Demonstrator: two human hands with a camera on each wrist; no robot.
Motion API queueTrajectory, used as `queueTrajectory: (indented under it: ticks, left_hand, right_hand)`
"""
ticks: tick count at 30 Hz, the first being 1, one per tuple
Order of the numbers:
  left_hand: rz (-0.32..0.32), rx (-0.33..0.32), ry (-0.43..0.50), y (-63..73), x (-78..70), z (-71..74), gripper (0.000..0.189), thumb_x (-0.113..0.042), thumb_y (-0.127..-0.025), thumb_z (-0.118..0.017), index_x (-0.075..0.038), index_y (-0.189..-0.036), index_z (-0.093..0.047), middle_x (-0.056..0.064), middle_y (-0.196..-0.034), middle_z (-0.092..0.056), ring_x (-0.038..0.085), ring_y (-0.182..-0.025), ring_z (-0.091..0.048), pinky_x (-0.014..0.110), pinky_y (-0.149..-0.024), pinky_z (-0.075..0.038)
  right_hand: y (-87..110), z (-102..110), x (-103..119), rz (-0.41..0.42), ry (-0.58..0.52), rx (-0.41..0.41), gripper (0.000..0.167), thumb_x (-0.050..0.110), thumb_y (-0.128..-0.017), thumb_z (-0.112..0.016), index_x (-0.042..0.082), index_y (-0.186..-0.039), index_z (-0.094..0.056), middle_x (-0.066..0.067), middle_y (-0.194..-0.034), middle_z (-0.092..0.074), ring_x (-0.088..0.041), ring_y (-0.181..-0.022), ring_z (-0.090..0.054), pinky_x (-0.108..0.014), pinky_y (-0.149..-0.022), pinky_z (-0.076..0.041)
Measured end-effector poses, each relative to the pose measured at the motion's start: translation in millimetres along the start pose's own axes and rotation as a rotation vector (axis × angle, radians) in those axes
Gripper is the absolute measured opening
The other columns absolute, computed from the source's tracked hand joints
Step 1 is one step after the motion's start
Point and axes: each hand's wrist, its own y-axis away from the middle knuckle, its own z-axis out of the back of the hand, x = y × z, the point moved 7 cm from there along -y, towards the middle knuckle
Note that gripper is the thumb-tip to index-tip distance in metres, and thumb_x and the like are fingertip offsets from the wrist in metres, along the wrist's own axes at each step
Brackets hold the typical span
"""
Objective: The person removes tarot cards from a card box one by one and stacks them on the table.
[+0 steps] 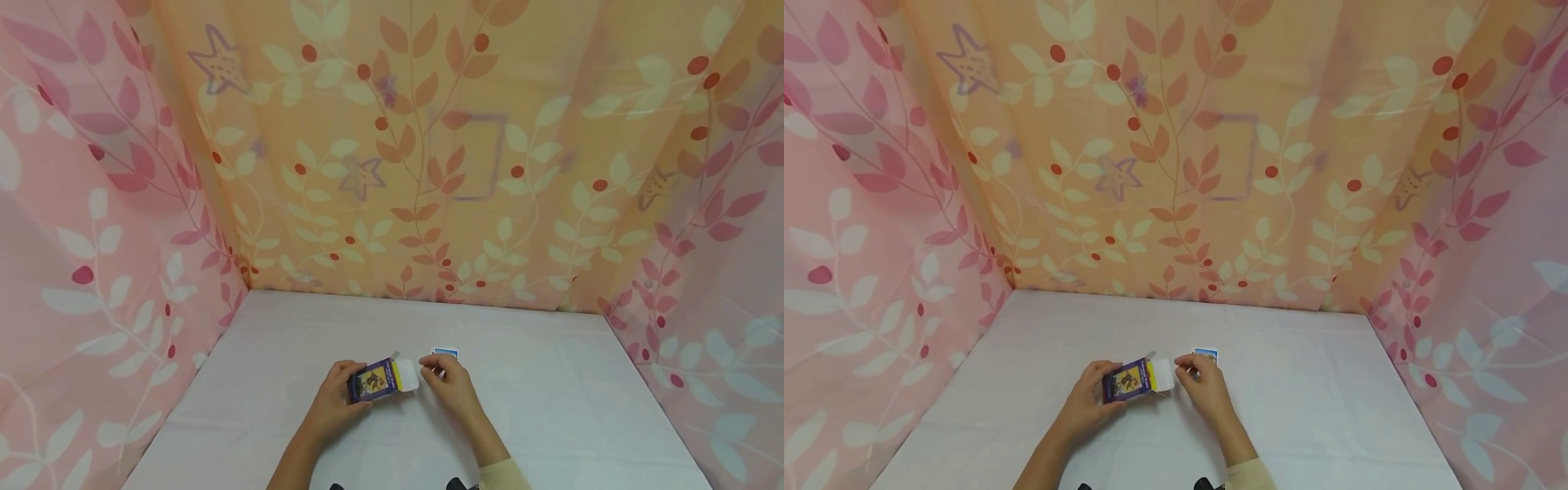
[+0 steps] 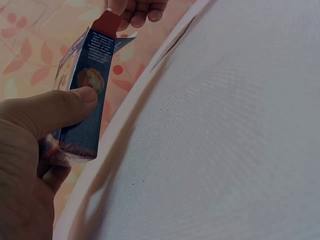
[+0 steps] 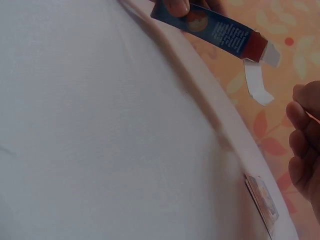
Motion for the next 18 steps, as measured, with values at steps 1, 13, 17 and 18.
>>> queueTrajectory:
  ticks: [1, 13, 17, 18]
  left_hand:
    - [-0.003, 0.000, 0.000, 0.1, -0.2, -0.1, 0.078, -0.021, -0.070, -0.095, -0.029, -0.139, -0.060, -0.006, -0.136, -0.052, 0.025, -0.134, -0.053, 0.053, -0.117, -0.040]
    - [-0.049, 0.004, 0.019, -2.4, 0.9, -2.9, 0.078, -0.017, -0.069, -0.095, -0.026, -0.139, -0.062, -0.008, -0.134, -0.054, 0.022, -0.133, -0.053, 0.049, -0.117, -0.041]
    - [-0.057, 0.002, 0.018, -2.9, 2.6, -2.9, 0.078, -0.016, -0.067, -0.095, -0.028, -0.137, -0.063, -0.010, -0.134, -0.055, 0.020, -0.133, -0.053, 0.047, -0.116, -0.041]
    - [-0.064, 0.000, 0.018, -3.3, 2.7, -3.0, 0.078, -0.016, -0.067, -0.095, -0.029, -0.137, -0.063, -0.010, -0.134, -0.055, 0.020, -0.133, -0.054, 0.047, -0.116, -0.041]
  right_hand:
    - [0.9, -2, 0, -0.004, -0.004, 0.007, 0.014, 0.013, -0.093, -0.075, 0.019, -0.106, -0.075, 0.006, -0.095, -0.067, -0.009, -0.086, -0.057, -0.020, -0.070, -0.048]
    - [7.1, -26, 0, -0.033, -0.029, 0.108, 0.011, 0.021, -0.095, -0.074, 0.020, -0.106, -0.075, 0.008, -0.095, -0.069, -0.009, -0.085, -0.058, -0.020, -0.071, -0.051]
    - [6.2, -30, -1, -0.041, -0.023, 0.127, 0.011, 0.022, -0.095, -0.074, 0.021, -0.105, -0.075, 0.009, -0.094, -0.069, -0.009, -0.085, -0.058, -0.020, -0.071, -0.051]
    - [5.8, -31, -1, -0.041, -0.022, 0.130, 0.011, 0.023, -0.095, -0.073, 0.021, -0.105, -0.075, 0.008, -0.094, -0.069, -0.009, -0.085, -0.058, -0.020, -0.072, -0.051]
